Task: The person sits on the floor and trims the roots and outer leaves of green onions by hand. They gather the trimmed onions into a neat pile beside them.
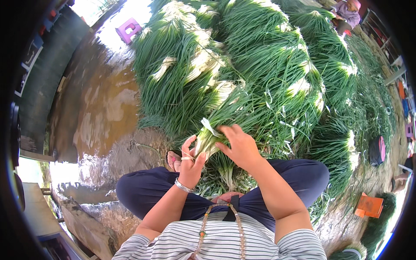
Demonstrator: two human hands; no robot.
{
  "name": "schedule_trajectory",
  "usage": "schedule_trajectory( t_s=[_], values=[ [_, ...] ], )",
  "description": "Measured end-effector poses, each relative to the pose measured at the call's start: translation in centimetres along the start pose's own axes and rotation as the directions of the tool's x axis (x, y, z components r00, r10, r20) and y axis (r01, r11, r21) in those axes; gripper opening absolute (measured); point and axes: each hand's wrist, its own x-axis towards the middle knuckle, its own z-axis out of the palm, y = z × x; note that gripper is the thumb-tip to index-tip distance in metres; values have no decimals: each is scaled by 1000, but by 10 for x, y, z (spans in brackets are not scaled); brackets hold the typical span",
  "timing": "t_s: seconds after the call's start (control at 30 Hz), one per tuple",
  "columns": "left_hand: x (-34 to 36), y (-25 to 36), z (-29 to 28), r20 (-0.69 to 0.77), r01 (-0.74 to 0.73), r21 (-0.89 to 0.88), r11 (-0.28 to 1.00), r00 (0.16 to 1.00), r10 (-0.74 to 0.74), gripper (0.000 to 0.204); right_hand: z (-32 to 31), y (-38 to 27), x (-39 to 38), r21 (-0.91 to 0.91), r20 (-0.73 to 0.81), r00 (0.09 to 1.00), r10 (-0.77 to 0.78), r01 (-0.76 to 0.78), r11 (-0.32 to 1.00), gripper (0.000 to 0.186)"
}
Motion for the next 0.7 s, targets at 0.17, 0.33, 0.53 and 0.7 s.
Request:
schedule_trajectory(
  t_s=[0.17, 0.33, 0.53, 0.7],
  values=[
    [-1, -3, -8, -13, 93, -78, 993, 995, -94, 52, -9, -18, 1, 491, 246, 898, -364, 208, 846, 19],
    [-2, -3, -9, 19, 34, -81, 996, 999, -33, 53, -35, -24, -7, 554, 604, 784, -142, -286, 782, 24],
    [-11, 2, -3, 166, 30, -29, 999, 986, -25, 67, 4, -22, -6, 181, 272, 962, 16, -67, 981, 34],
    [-7, -8, -17, 50, 34, -333, 942, 999, -18, 66, -13, -57, -17, 701, 664, 626, -409, -330, 632, 16]
  ],
)
